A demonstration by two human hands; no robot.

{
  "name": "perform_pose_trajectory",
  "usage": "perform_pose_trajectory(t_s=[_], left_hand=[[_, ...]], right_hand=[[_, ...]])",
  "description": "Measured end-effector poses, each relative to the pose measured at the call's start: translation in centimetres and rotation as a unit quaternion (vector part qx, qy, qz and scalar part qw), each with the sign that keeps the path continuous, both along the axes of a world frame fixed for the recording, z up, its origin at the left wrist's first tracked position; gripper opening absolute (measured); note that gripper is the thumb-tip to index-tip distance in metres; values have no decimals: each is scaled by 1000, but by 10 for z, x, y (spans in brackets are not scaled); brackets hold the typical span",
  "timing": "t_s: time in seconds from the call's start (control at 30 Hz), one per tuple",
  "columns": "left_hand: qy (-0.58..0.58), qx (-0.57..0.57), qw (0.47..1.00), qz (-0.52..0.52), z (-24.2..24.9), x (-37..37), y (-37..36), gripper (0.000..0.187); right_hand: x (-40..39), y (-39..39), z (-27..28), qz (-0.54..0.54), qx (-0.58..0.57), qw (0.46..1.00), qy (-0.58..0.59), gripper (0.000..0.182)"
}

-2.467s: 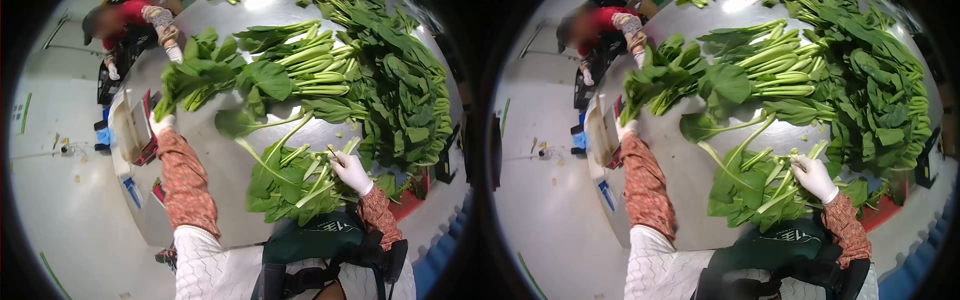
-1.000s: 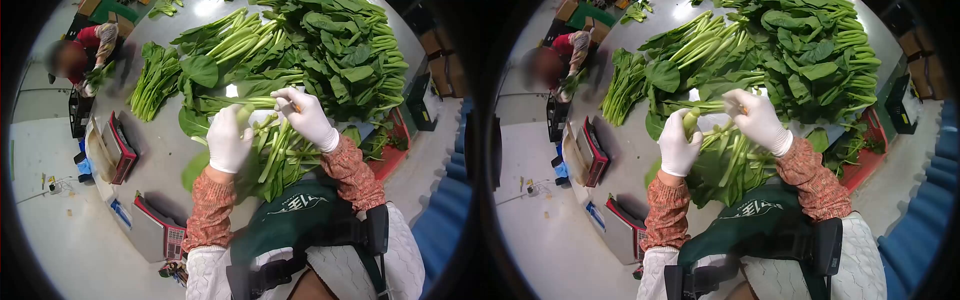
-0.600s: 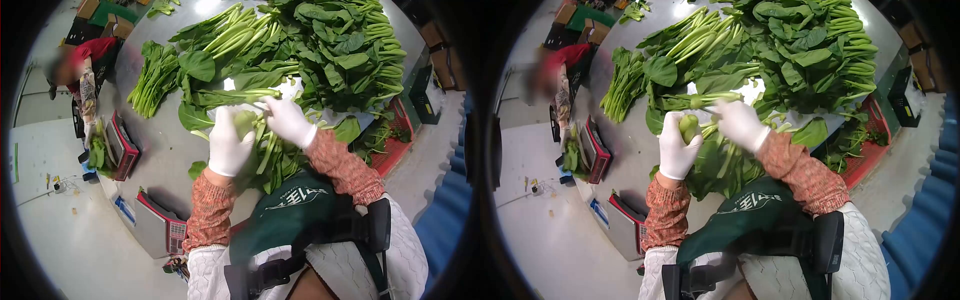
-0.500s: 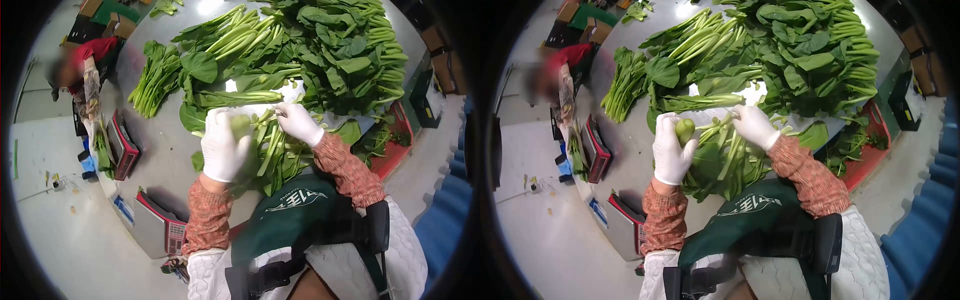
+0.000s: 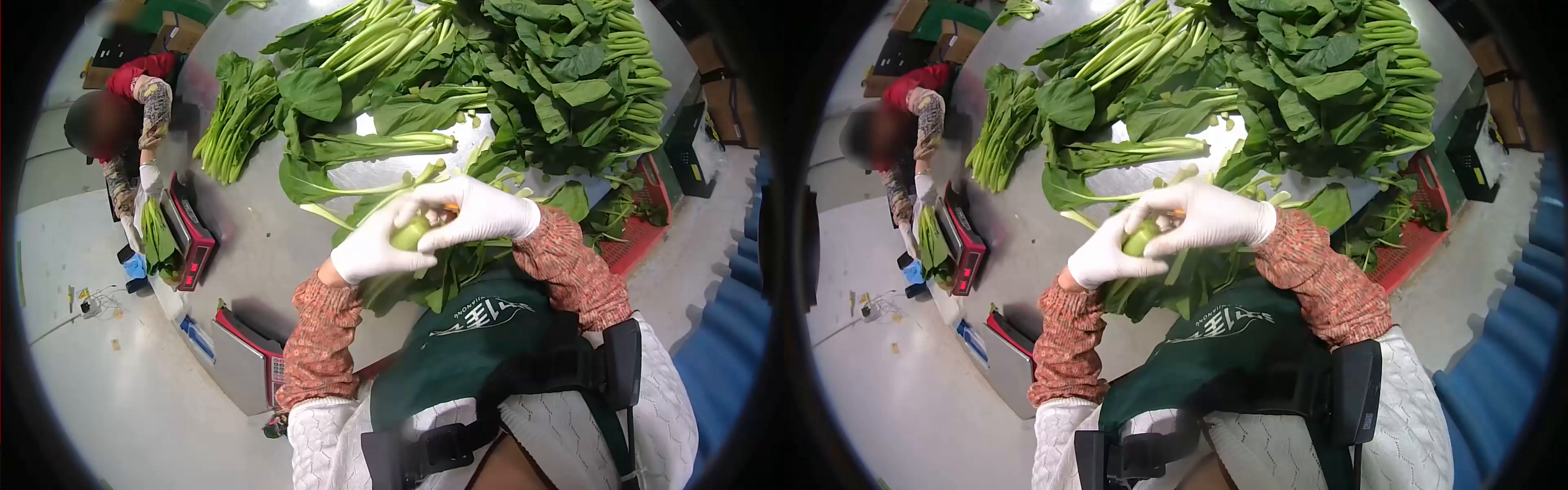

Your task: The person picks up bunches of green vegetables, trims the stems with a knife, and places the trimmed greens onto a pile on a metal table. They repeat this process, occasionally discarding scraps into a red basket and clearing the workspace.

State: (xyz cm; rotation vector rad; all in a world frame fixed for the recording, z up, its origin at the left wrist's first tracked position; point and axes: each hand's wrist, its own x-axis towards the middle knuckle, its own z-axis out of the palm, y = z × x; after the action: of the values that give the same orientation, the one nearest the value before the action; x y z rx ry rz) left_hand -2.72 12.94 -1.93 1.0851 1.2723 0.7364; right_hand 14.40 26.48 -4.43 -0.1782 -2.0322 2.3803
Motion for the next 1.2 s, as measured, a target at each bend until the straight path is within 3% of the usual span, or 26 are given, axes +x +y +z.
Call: perform_pose_trajectory(t_s=[0.1,0.13,0.3,0.37,0.43,0.5,0.53,0.57,0.6,0.7,0.8,0.83,0.87,0.97,1.03,1.1,1.17,1.2], left_hand=[[-105,-54,993,-6,-12,1,-11,64],[-58,-45,997,-14,-15,0,-11,62],[121,-36,991,-47,-26,-8,-9,51],[199,123,972,12,-42,-9,-11,41],[178,2,981,72,-36,-18,-11,39],[185,11,973,138,-24,-39,-12,36],[102,-10,970,221,-15,-48,-13,33],[19,-33,952,303,-8,-56,-17,30],[-7,-26,942,334,-1,-66,-20,27],[-65,17,900,432,9,-90,-26,18],[-113,66,856,500,19,-107,-30,18],[-85,95,866,483,23,-109,-30,19],[-32,93,874,476,28,-111,-35,17],[203,83,871,439,41,-93,-38,12],[285,122,873,377,32,-71,-34,14],[486,283,796,223,31,-44,-19,28],[588,317,733,123,37,-13,-3,42],[588,314,739,102,39,-2,2,45]], right_hand=[[2,-7,0,-14,85,996,28,37],[1,-14,-11,-54,122,988,71,35],[-1,-24,-25,-146,146,977,-43,31],[-1,-24,-29,-163,156,969,-100,37],[-3,-18,-26,-144,146,969,-139,40],[1,-4,-37,-114,194,961,-159,41],[2,3,-47,-147,198,958,-148,41],[1,12,-54,-204,267,937,-97,38],[-1,20,-62,-260,388,879,-96,33],[-22,45,-86,-240,526,794,-190,38],[-39,53,-120,-171,614,742,-209,26],[-42,55,-123,-166,621,736,-212,21],[-39,58,-124,-176,580,767,-211,12],[-31,54,-91,-250,422,867,-86,18],[-27,45,-64,-234,360,903,-31,21],[-27,32,-52,-234,290,926,57,23],[-21,21,-13,-193,328,920,91,26],[-24,15,-5,-200,301,924,127,27]])
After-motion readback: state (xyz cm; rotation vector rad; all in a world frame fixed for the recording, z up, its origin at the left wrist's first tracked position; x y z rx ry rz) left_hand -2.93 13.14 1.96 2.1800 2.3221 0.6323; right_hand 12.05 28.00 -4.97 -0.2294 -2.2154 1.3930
